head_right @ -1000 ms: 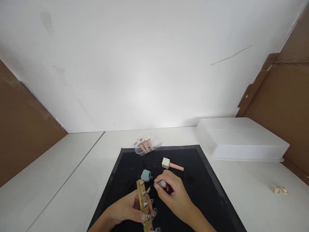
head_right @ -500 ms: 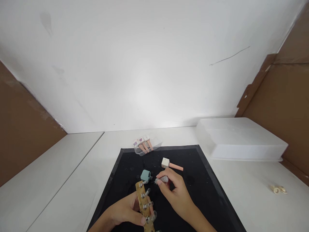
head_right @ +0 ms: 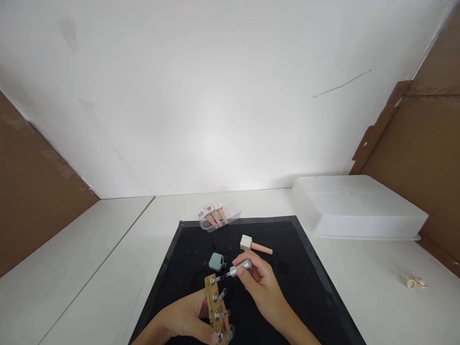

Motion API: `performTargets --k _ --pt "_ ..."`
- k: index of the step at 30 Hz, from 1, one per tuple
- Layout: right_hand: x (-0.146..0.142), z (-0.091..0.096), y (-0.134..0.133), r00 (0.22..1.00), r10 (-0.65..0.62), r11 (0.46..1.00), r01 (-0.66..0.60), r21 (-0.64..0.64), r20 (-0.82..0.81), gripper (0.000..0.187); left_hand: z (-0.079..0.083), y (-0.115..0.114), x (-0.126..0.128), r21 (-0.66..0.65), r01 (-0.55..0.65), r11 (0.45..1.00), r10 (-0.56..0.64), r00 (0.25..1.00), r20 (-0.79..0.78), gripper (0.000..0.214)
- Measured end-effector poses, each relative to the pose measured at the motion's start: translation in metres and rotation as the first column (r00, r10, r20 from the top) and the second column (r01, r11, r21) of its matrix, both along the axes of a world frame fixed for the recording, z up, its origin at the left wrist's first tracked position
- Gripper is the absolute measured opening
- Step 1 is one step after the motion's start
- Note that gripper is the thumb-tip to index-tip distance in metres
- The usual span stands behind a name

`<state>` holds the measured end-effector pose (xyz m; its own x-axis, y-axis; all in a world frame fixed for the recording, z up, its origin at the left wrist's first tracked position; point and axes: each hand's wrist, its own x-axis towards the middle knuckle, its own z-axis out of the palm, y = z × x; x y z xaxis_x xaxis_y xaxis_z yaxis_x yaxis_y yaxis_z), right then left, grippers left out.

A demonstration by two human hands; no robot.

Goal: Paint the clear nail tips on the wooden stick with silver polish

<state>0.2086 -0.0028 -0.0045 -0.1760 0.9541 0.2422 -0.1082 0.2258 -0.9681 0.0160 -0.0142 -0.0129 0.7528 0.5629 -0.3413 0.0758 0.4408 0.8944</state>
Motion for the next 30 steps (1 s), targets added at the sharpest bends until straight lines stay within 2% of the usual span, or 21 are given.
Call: performTargets --k 7,20,26,30 --pt "-0.0002 0.0067 -0.0008 0.998 0.038 0.999 -0.039 0.013 0.056 0.027 0.0002 0.0010 -0.0012 0.085 0.075 0.994 -0.069 0.995 -0.072 0.035" --pt "0.0012 0.0042 -0.0016 0.993 0.086 0.996 -0.088 0.023 0.081 0.020 0.0028 0.0023 0.0003 0.078 0.094 0.993 -0.090 0.994 -0.055 0.033" --pt "0.0012 0.0052 -0.0025 0.990 0.059 0.995 -0.069 0.071 0.130 0.019 0.0009 0.0026 -0.0006 0.124 0.099 0.987 -0.091 0.993 -0.069 0.035" --pt "0.0015 0.0066 -0.0025 0.976 0.006 0.987 -0.041 0.155 0.217 0.014 -0.0012 0.0030 -0.0007 0.112 0.104 0.988 -0.095 0.992 -0.080 0.037"
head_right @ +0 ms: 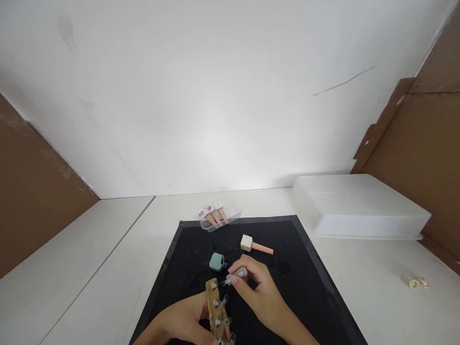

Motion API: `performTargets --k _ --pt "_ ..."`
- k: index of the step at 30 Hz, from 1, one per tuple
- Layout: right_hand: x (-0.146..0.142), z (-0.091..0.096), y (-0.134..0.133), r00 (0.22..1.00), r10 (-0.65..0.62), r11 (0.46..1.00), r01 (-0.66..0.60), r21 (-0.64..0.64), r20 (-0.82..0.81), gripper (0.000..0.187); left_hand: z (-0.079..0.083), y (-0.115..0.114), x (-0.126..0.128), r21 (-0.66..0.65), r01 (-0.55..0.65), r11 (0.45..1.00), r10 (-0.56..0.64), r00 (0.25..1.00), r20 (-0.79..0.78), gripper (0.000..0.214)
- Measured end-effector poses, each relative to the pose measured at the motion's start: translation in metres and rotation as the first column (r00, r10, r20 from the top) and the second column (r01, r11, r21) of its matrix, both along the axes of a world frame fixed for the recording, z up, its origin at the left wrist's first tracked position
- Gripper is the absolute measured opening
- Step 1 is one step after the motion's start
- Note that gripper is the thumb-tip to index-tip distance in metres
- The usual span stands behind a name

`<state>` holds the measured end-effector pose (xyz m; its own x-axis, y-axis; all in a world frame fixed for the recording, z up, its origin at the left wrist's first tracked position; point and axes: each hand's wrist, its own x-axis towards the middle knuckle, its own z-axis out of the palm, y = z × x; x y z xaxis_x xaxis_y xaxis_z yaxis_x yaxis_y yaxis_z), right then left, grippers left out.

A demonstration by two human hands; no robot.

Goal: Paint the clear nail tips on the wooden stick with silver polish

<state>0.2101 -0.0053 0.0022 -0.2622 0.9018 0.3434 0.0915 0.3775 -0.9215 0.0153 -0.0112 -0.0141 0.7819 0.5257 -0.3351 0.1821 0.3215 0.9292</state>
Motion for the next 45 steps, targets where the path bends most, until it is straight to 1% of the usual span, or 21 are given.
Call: performTargets --k 7,13,21,27,32,38,45 --pt "0.0018 0.0022 0.0011 0.994 -0.010 0.986 -0.008 0.167 0.108 0.008 -0.0015 0.0005 0.0001 0.021 0.011 1.000 -0.011 1.000 -0.017 0.036" --pt "0.0028 0.0034 0.0012 0.983 -0.023 0.968 -0.024 0.251 0.181 0.008 0.0011 0.0015 0.0013 0.003 0.005 1.000 -0.005 1.000 0.002 0.036" --pt "0.0022 0.0060 0.0029 0.977 -0.055 0.958 -0.007 0.287 0.206 0.009 0.0000 0.0003 -0.0003 0.014 -0.001 1.000 0.001 1.000 0.025 0.033" --pt "0.0027 0.0044 0.0026 0.974 -0.080 0.938 0.001 0.346 0.212 0.009 -0.0002 0.0010 0.0003 0.019 -0.022 1.000 0.022 0.999 0.031 0.031" --pt "0.0032 0.0028 0.0036 0.974 -0.092 0.929 0.008 0.370 0.209 0.009 0.0010 0.0000 0.0010 0.044 -0.022 0.999 0.022 1.000 0.019 0.031" --pt "0.0037 0.0034 0.0036 0.971 -0.103 0.929 0.016 0.371 0.217 0.009 0.0011 -0.0007 0.0010 0.082 -0.026 0.996 0.028 1.000 -0.014 0.034" --pt "0.0028 0.0035 0.0043 0.967 -0.110 0.933 0.021 0.358 0.231 0.009 0.0016 0.0000 0.0016 0.093 -0.018 0.995 0.021 1.000 -0.024 0.035"
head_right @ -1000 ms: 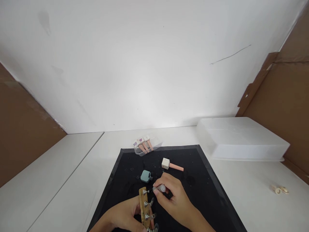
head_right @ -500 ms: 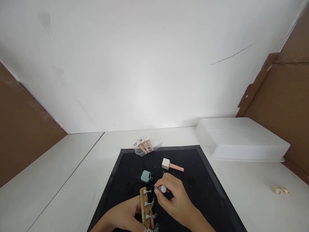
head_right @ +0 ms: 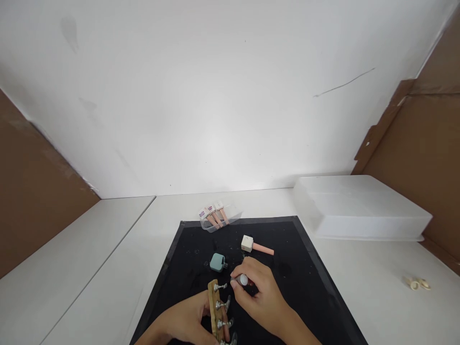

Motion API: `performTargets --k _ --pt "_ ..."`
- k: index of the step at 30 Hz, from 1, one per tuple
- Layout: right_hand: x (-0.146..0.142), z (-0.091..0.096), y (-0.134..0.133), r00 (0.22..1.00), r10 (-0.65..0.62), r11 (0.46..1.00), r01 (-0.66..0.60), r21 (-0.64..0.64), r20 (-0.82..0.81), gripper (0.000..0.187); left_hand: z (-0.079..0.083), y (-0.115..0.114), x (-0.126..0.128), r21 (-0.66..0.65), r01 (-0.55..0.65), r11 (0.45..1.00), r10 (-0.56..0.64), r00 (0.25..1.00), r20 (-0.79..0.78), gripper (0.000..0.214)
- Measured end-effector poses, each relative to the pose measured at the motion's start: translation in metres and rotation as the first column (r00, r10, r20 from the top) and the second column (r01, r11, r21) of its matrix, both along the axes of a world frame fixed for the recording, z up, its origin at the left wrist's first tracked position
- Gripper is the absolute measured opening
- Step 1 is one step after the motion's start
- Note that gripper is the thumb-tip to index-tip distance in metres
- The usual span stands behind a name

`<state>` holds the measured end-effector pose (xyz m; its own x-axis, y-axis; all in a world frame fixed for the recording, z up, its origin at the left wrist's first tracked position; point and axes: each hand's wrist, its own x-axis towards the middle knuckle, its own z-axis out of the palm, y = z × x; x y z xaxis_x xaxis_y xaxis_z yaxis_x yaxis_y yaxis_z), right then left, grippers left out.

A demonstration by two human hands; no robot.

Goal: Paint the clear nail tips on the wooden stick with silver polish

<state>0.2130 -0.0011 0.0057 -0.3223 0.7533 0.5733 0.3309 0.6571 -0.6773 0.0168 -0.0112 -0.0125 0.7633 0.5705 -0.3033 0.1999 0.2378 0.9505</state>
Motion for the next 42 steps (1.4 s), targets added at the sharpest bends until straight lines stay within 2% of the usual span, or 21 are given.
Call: performTargets --k 8,15,21,25,33,42 --pt "0.000 0.000 -0.001 1.000 -0.007 1.000 0.007 -0.022 0.020 0.009 0.007 -0.001 -0.001 0.037 0.023 0.999 -0.022 0.999 -0.032 0.038" --pt "0.000 0.000 -0.001 0.999 -0.009 1.000 0.009 -0.022 0.032 0.009 0.008 -0.001 -0.001 0.017 0.036 0.999 -0.036 0.999 -0.008 0.043" --pt "0.000 0.000 -0.001 1.000 -0.014 0.999 0.014 -0.029 0.013 0.008 0.005 -0.001 -0.001 0.003 0.029 1.000 -0.029 1.000 0.009 0.040" --pt "-0.001 0.000 -0.001 0.999 -0.016 0.997 0.014 -0.072 -0.037 0.008 -0.001 -0.001 -0.002 -0.025 0.002 1.000 -0.001 0.999 0.038 0.040" --pt "-0.001 0.000 -0.002 0.973 -0.062 0.976 0.013 -0.217 -0.223 0.012 0.000 -0.001 -0.004 0.024 -0.062 0.998 0.062 0.998 0.028 0.039" --pt "-0.001 -0.002 0.000 0.938 -0.079 0.941 -0.041 -0.335 -0.338 0.019 -0.001 -0.001 -0.004 -0.051 -0.152 0.987 0.157 0.980 0.124 0.037"
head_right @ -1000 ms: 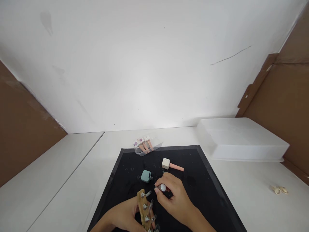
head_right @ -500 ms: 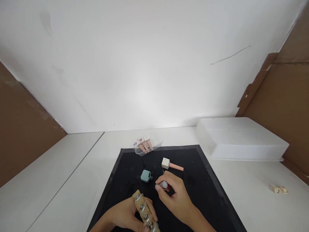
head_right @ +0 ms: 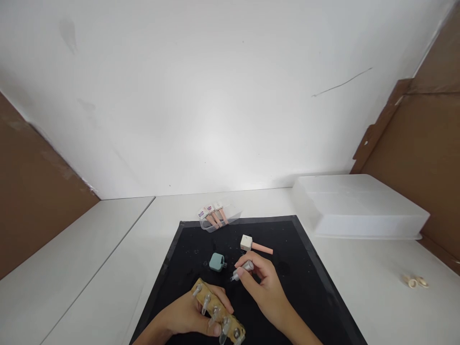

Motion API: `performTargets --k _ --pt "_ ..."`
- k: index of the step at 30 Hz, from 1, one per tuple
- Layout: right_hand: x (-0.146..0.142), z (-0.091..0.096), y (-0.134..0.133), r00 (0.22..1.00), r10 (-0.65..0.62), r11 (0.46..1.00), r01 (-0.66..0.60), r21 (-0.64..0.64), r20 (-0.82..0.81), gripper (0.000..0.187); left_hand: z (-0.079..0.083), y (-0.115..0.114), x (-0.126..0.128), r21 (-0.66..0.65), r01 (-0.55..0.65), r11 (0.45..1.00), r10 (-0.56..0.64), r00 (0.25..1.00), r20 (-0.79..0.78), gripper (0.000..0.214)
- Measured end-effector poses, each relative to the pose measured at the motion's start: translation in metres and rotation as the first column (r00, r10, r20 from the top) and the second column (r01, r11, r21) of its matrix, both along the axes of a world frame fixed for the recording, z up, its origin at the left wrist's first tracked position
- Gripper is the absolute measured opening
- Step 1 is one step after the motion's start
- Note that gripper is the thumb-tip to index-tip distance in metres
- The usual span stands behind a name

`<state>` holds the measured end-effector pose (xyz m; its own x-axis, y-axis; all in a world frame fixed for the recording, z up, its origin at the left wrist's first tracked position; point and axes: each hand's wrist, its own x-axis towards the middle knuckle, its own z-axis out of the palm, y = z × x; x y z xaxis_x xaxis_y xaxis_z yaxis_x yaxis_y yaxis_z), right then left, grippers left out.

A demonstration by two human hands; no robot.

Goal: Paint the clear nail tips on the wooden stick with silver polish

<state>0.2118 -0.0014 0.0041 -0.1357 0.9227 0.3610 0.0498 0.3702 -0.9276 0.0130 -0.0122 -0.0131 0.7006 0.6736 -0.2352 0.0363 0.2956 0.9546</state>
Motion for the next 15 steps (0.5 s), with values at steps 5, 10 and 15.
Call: performTargets --k 5,10,15 --pt "-0.0001 0.0017 0.0016 0.999 0.022 0.998 -0.023 -0.055 -0.028 0.023 -0.0001 0.0020 0.0007 -0.088 -0.082 0.993 0.085 0.996 0.024 0.038" --pt "0.0011 -0.0028 0.0043 0.992 0.019 0.987 -0.038 -0.157 -0.121 0.026 0.0023 0.0047 -0.0004 -0.126 -0.162 0.979 0.166 0.986 0.020 0.037" --pt "0.0005 -0.0059 0.0050 0.979 0.068 0.984 -0.097 -0.151 -0.190 0.026 0.0039 0.0059 -0.0029 -0.133 -0.220 0.966 0.228 0.972 0.048 0.036"
